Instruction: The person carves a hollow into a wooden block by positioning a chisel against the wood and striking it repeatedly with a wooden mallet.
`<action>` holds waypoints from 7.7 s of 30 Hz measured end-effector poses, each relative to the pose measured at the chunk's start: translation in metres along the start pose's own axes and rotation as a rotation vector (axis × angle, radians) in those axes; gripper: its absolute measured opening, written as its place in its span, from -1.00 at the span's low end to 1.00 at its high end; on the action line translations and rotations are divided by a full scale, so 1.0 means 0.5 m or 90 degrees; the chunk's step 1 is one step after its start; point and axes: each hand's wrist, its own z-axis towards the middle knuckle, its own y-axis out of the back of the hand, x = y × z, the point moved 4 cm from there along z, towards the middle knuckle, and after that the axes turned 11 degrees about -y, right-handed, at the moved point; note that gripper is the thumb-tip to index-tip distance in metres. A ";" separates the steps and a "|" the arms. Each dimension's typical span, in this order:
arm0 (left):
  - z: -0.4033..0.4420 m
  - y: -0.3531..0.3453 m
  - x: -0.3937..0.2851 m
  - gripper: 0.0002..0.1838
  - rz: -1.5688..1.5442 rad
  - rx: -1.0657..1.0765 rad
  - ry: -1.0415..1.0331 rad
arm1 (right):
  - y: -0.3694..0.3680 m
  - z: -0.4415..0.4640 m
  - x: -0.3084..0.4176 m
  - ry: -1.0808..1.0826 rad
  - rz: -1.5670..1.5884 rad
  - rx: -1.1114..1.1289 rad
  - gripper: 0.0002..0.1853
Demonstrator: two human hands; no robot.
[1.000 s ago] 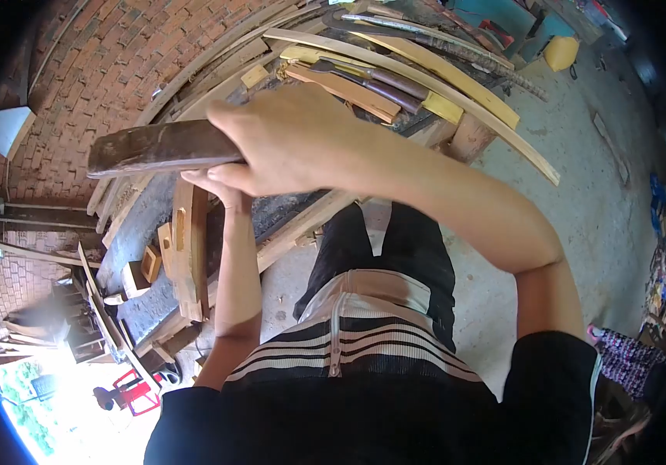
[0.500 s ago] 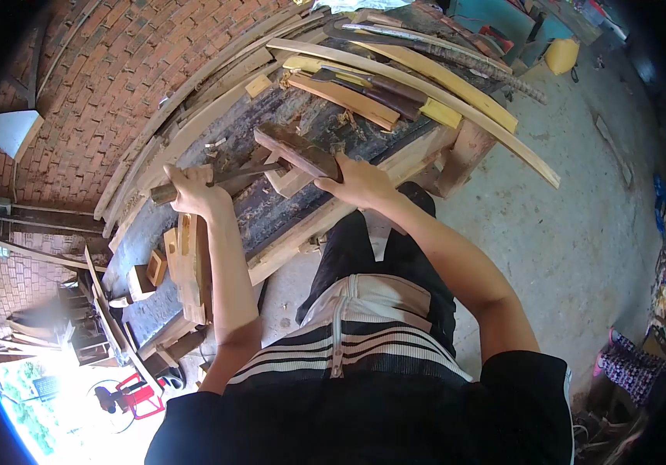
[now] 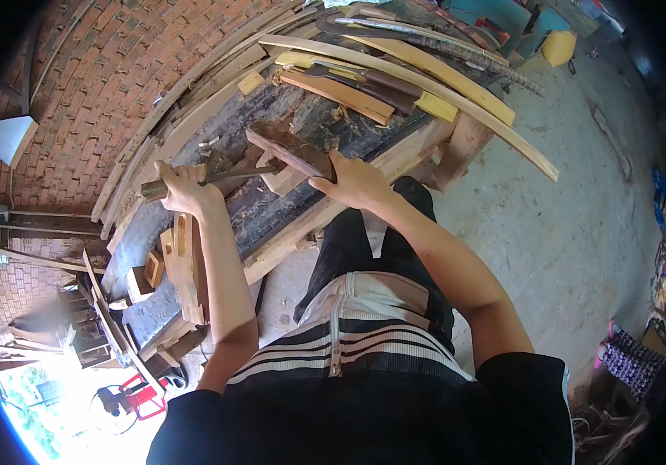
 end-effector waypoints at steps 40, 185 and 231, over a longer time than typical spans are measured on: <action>-0.002 0.016 -0.021 -0.58 -0.003 -0.039 -0.029 | 0.019 0.025 -0.008 0.028 0.020 0.044 -0.19; 0.015 -0.079 0.004 -0.50 -0.037 0.185 -0.039 | -0.018 0.002 -0.031 0.013 0.323 0.162 -0.31; 0.022 -0.172 0.062 -0.83 0.033 0.366 0.024 | 0.243 -0.025 0.115 0.101 0.357 0.064 -0.25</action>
